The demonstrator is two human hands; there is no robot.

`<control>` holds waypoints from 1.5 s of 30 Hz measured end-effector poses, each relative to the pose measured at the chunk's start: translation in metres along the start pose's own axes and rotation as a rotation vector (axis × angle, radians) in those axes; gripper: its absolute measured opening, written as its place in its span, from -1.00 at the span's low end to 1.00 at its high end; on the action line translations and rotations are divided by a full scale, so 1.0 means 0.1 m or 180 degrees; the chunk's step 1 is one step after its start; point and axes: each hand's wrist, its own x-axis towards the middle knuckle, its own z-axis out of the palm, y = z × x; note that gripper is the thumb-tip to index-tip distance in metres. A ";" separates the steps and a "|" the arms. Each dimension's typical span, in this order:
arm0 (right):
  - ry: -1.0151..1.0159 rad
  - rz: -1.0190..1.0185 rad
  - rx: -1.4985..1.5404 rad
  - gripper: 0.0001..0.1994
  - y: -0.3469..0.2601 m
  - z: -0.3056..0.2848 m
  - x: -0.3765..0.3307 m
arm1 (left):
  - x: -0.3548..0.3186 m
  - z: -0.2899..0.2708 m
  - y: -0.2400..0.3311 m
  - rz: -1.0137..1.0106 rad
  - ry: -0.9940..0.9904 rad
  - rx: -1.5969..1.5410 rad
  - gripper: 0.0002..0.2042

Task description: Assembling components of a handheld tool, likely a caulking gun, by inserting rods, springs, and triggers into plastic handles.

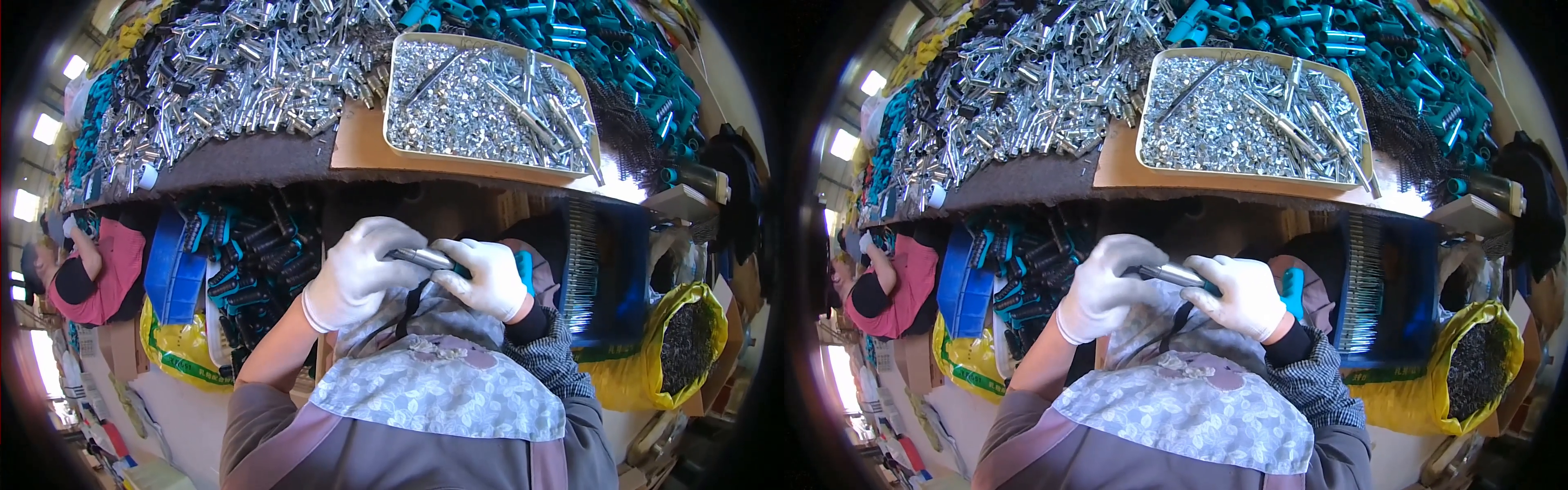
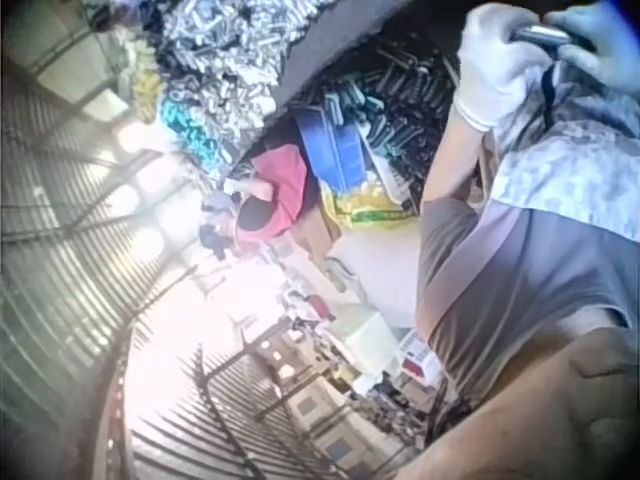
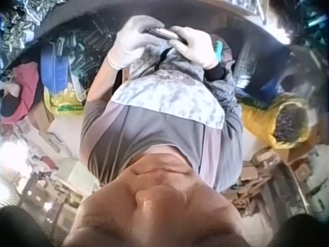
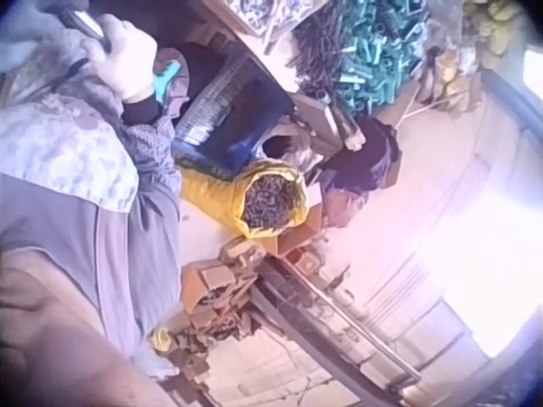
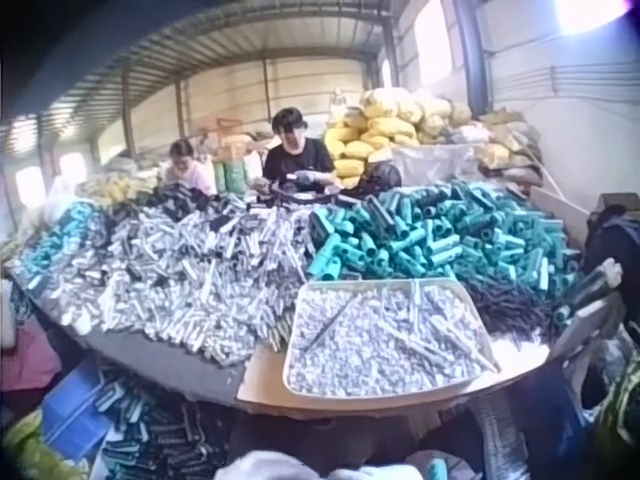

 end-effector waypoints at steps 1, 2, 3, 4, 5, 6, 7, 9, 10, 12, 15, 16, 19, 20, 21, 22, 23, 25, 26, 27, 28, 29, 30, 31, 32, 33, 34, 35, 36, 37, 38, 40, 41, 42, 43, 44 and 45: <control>-0.0005 -0.0009 0.0010 -0.60 0.00 0.00 0.01 | 0.06 0.03 0.04 -0.0589 0.0057 -0.0155 -0.78; -0.0053 0.0045 -0.0102 -0.60 -0.01 0.00 0.02 | 0.11 0.03 0.08 -0.1180 0.0116 -0.0311 -0.77; -0.0078 0.0085 -0.0227 -0.60 -0.02 -0.02 0.02 | 0.16 -0.06 0.11 -0.2079 -0.0270 -0.0410 -0.74; -0.0064 0.0062 -0.0230 -0.60 -0.02 -0.03 0.01 | 0.18 -0.09 0.09 -0.2170 -0.0577 -0.0547 -0.72; -0.0030 -0.0027 -0.0082 -0.59 -0.02 -0.03 0.00 | 0.19 -0.11 0.08 -0.2260 -0.0885 -0.0685 -0.71; -0.0004 -0.0103 0.0067 -0.59 0.01 -0.03 -0.01 | 0.21 -0.14 0.12 -0.1924 -0.0835 -0.0610 -0.76; 0.0043 -0.0142 0.0372 -0.60 0.04 -0.04 -0.02 | 0.24 -0.16 0.04 -0.0956 -0.0573 -0.0590 -0.78; -0.0256 0.0245 0.1048 -0.60 0.03 -0.12 0.01 | 0.34 -0.27 -0.16 0.0175 -0.0148 -0.0976 -0.86; -0.0178 0.0247 0.1166 -0.59 0.04 -0.13 0.00 | 0.31 -0.26 -0.21 -0.0427 0.0172 -0.1487 -0.83; -0.0062 0.0379 0.1248 -0.58 0.03 -0.11 -0.02 | 0.51 -0.36 -0.43 -0.1630 0.0348 -0.0778 -0.78; -0.0036 0.0502 0.1417 -0.57 -0.06 -0.12 -0.03 | 0.58 -0.30 -1.28 -0.1836 0.0059 0.2284 -0.81; -0.0073 0.0555 0.1514 -0.57 -0.07 -0.13 -0.03 | 0.61 -0.31 -1.43 -0.1829 0.0132 0.2497 -0.83; -0.0118 0.0487 0.1419 -0.57 -0.03 -0.08 -0.05 | 0.72 -0.30 -1.61 -0.1773 -0.0100 0.3100 -0.85; -0.0076 0.0382 0.1395 -0.57 -0.02 -0.06 -0.06 | 0.74 -0.28 -1.64 -0.1765 -0.0109 0.3092 -0.85; -0.0071 0.0391 0.1398 -0.57 -0.02 -0.06 -0.06 | 0.76 -0.26 -1.68 -0.1748 -0.0198 0.3194 -0.85; -0.0079 0.0415 0.1393 -0.56 -0.02 -0.06 -0.07 | 0.76 -0.24 -1.69 -0.1740 -0.0288 0.3299 -0.85; -0.0094 0.0434 0.1391 -0.55 -0.03 -0.05 -0.07 | 0.73 -0.24 -1.69 -0.1686 -0.0285 0.3334 -0.86; -0.0020 0.0374 0.1388 -0.56 -0.01 -0.06 -0.08 | 0.65 -0.25 -1.59 -0.1651 -0.0266 0.3108 -0.85; 0.0051 0.0304 0.1376 -0.58 -0.01 -0.07 -0.08 | 0.58 -0.27 -1.50 -0.1621 -0.0232 0.2885 -0.85; 0.0057 0.0321 0.1389 -0.58 0.00 -0.09 -0.09 | 0.53 -0.29 -1.32 -0.1796 -0.0385 0.2550 -0.86; 0.0171 0.0494 0.1400 -0.60 -0.01 -0.11 -0.10 | 0.38 -0.28 -1.17 -0.1631 -0.0246 0.2402 -0.86; 0.0280 0.0663 0.1415 -0.62 0.00 -0.12 -0.11 | 0.19 -0.29 -1.01 -0.1474 -0.0110 0.2256 -0.86; 0.0473 0.0587 0.1654 -0.69 0.07 -0.09 -0.15 | 0.03 -0.29 -0.83 -0.1684 -0.0108 0.2036 -0.87; 0.0681 0.0613 0.1677 -0.73 0.17 -0.01 -0.19 | -0.20 -0.27 -0.76 -0.1880 -0.0195 0.1777 -0.87; 0.0931 0.0614 0.2038 -0.75 0.20 0.05 -0.20 | -0.43 -0.24 -0.63 -0.2237 -0.0376 0.1737 -0.88; 0.1160 0.0539 0.2487 -0.74 0.21 0.11 -0.22 | -0.71 -0.19 -0.56 -0.2410 -0.0540 0.1560 -0.88; 0.1364 0.0587 0.2977 -0.74 0.19 0.17 -0.22 | -0.99 -0.08 -0.50 -0.2739 -0.0722 0.1364 -0.85; 0.1641 0.0577 0.3299 -0.74 0.20 0.25 -0.22 | -1.32 0.06 -0.49 -0.3147 -0.0880 0.1160 -0.83; 0.1812 0.0557 0.3554 -0.70 0.22 0.33 -0.21 | -1.75 0.22 -0.57 -0.3424 -0.1311 0.1063 -0.81; 0.1974 0.0633 0.4111 -0.69 0.22 0.39 -0.19 | -2.09 0.38 -0.57 -0.3669 -0.1924 0.0958 -0.80; 0.2150 0.0743 0.4439 -0.70 0.24 0.47 -0.17 | -2.26 0.50 -0.53 -0.3779 -0.2435 0.0830 -0.78; 0.2363 0.0891 0.5009 -0.74 0.33 0.58 -0.18 | -2.68 0.65 -0.43 -0.3599 -0.2935 0.0611 -0.76; 0.2379 0.0908 0.4986 -0.74 0.40 0.61 -0.18 | -2.70 0.66 -0.45 -0.3793 -0.2948 0.0648 -0.75; 0.2566 0.1040 0.5065 -0.75 0.47 0.63 -0.19 | -2.49 0.58 -0.39 -0.3979 -0.2973 0.0676 -0.75; 0.2733 0.1171 0.5147 -0.76 0.53 0.64 -0.21 | -2.12 0.49 -0.33 -0.4184 -0.2663 0.1068 -0.78; 0.2739 0.1225 0.5266 -0.77 0.60 0.63 -0.22 | -2.01 0.43 -0.32 -0.3753 -0.1948 0.1389 -0.84; 0.2796 0.1324 0.5423 -0.77 0.71 0.64 -0.23 | -1.78 0.35 -0.33 -0.3484 -0.1246 0.1153 -0.90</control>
